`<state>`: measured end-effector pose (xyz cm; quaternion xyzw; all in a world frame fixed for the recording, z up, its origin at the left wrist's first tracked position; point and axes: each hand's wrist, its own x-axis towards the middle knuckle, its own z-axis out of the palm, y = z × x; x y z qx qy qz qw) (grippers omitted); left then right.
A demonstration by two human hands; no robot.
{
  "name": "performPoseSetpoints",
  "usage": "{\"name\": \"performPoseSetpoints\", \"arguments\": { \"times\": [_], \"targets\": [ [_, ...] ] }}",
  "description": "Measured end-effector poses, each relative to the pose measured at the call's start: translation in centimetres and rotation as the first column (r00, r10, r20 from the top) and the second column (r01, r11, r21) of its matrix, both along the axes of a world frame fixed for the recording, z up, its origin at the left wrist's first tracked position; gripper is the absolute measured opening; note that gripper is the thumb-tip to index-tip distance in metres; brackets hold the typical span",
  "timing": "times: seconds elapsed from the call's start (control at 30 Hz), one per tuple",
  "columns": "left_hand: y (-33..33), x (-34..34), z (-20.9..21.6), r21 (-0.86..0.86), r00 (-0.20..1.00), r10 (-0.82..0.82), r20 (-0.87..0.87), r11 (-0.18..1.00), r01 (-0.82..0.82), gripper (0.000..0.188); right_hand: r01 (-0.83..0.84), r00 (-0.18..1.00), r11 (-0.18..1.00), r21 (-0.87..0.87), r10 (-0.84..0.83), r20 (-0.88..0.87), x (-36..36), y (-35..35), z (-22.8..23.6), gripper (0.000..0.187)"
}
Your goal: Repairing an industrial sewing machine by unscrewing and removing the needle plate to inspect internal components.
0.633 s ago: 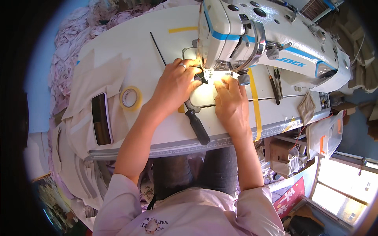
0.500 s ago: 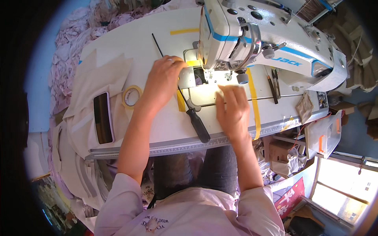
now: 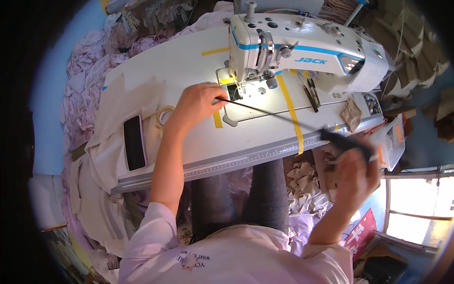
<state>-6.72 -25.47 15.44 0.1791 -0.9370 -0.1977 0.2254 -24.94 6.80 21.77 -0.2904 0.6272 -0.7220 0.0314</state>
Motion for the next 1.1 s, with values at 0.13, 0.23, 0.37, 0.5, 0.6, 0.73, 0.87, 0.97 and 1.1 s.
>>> {"name": "performPoseSetpoints", "arguments": {
  "times": [0.13, 0.23, 0.37, 0.5, 0.6, 0.73, 0.87, 0.97, 1.1],
  "targets": [
    [2.9, -1.4, 0.4, 0.463, 0.962, -0.251, -0.111, 0.843, 0.274, 0.013, -0.165, 0.982, 0.907, -0.388, 0.187, 0.020, -3.1, -3.7, 7.4, 0.027],
    [4.0, -3.0, -2.5, 0.460, 0.907, -0.282, -0.312, 0.791, 0.404, 0.016, -0.239, 0.948, 0.965, -0.104, 0.209, -0.238, 0.2, -8.4, 10.3, 0.021],
    [4.4, -3.2, -3.2, 0.517, 0.921, -0.237, -0.310, 0.771, 0.372, 0.015, -0.460, 0.819, 0.854, 0.242, 0.514, -0.256, 2.3, -12.5, 9.0, 0.016],
    [3.9, -3.3, -3.6, 0.404, 0.943, -0.251, -0.216, 0.856, 0.321, 0.014, -0.477, 0.785, 0.825, 0.301, 0.555, -0.276, 2.5, -14.2, 6.8, 0.019],
    [3.7, -3.9, -4.2, 0.135, 0.960, -0.112, -0.257, 0.979, 0.150, 0.012, -0.437, 0.800, 0.852, 0.287, 0.514, -0.308, 2.0, -14.8, 6.8, 0.021],
    [2.6, -5.3, -5.6, 0.079, 0.863, 0.014, -0.505, 0.996, 0.029, 0.013, -0.480, 0.737, 0.845, 0.235, 0.534, -0.416, 2.0, -15.9, 6.4, 0.022],
    [2.4, -6.1, -5.3, 0.141, 0.884, 0.090, -0.459, 0.990, -0.028, 0.014, -0.429, 0.732, 0.893, 0.135, 0.432, -0.527, 2.3, -16.4, 5.7, 0.016],
    [2.1, -5.9, -5.5, 0.160, 0.884, 0.065, -0.463, 0.987, 0.012, 0.014, -0.412, 0.717, 0.901, 0.136, 0.413, -0.561, 2.2, -16.8, 5.6, 0.015],
    [2.0, -6.0, -5.4, 0.139, 0.901, 0.046, -0.432, 0.990, 0.016, 0.012, -0.406, 0.709, 0.906, 0.121, 0.396, -0.583, 1.9, -17.3, 5.2, 0.014]
  ]
}}
